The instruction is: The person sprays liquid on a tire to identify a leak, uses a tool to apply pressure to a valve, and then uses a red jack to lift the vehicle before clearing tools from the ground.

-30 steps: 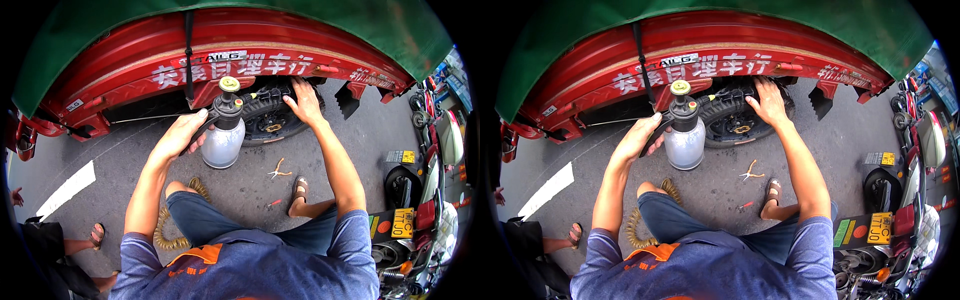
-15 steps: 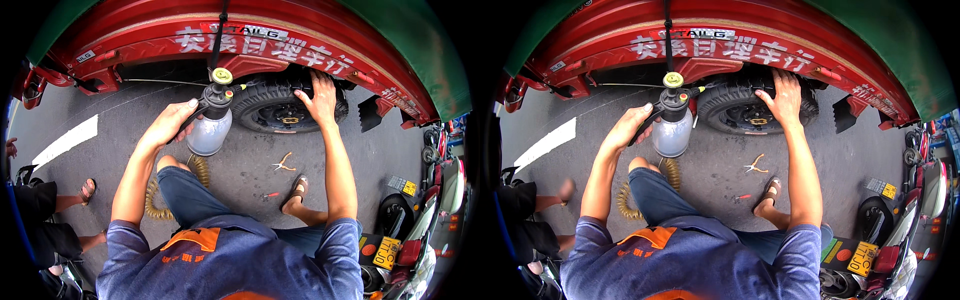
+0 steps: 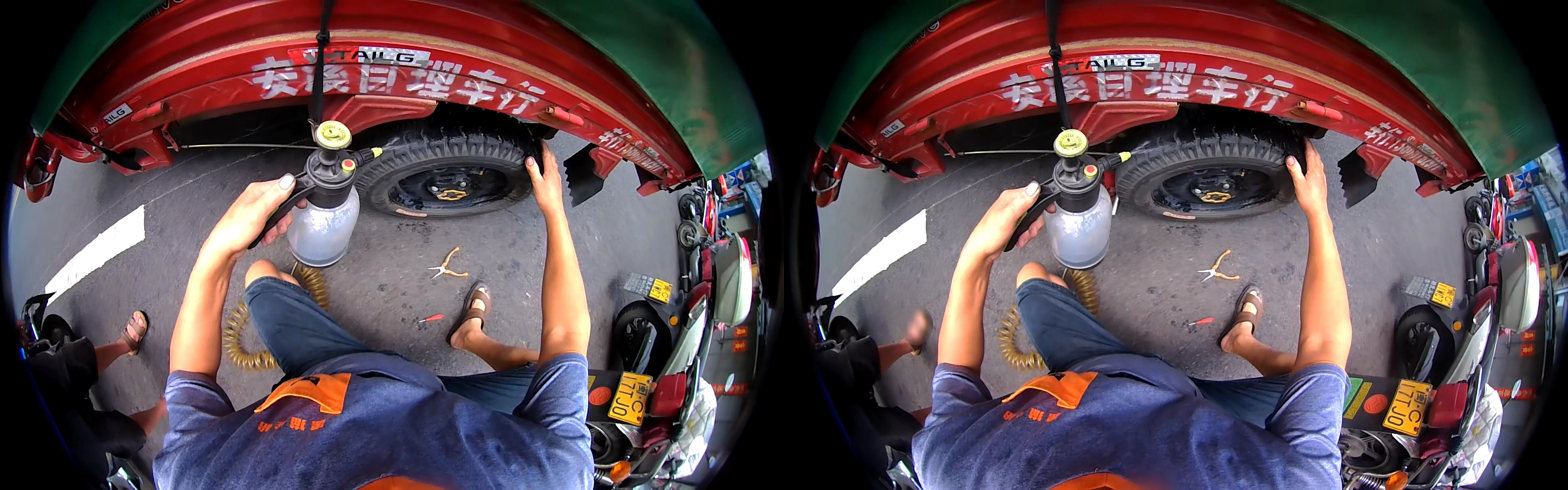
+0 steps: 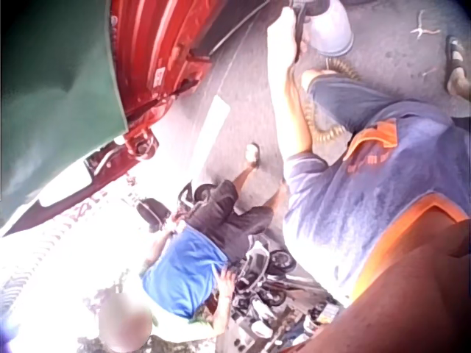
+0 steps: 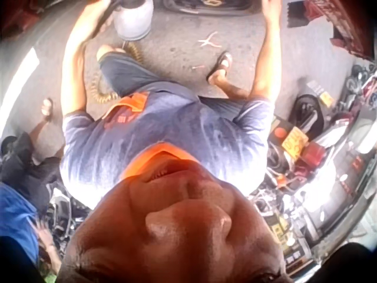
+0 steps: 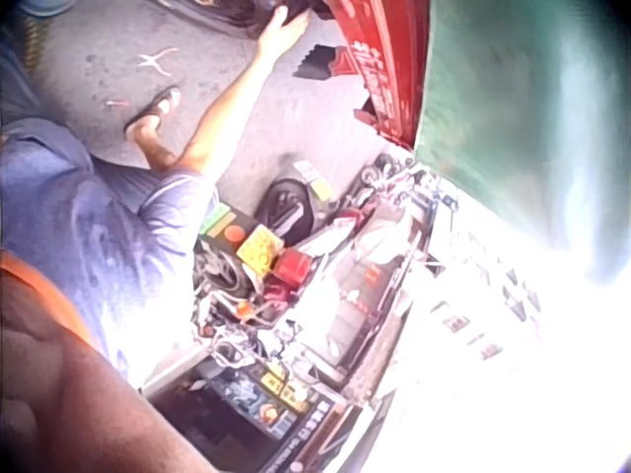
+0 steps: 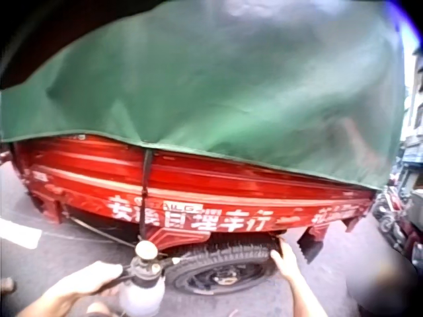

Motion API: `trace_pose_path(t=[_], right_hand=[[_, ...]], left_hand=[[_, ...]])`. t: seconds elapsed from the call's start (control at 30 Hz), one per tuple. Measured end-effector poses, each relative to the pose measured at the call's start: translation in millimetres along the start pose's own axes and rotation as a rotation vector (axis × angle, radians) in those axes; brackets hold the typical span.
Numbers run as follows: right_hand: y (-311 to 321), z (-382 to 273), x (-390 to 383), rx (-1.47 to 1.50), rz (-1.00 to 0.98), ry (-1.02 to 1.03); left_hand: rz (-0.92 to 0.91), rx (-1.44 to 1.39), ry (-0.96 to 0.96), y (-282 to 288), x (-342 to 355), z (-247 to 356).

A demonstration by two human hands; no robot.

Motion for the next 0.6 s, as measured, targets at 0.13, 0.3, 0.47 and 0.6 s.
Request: trace_pose_path(t=[0.13,0.3,0.47,0.6], right_hand=[[2.8,-33.3,-8.0,-0.021,-0.016,0.034],[-25.2,-137.9,5.1,-0.28,0.171,0.391],[-24.7,-136.4,4.8,-0.253,0.22,0.373],[-24.9,-137.2,5.6,-0.225,0.203,0.375]], left_hand=[[-0.021,0.025,-0.007,-2.0,-1.6,2.1],[-0.039,0.025,-0.04,-12.4,4.8,7.7],[-0.004,-0.059,-0.069,-20.2,12.2,21.3],[-0.133,0.037,-0.115,-42.5,24.5,43.4]])
Point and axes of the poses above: each hand's wrist, its own x-axis towards the middle knuckle, its own y-axis out of the back of the hand, z = x × y, the point moved 3 cm from there along x, towards the middle knuckle, and after that the axes turned 5 degrees about -x, right-handed, at the moved point
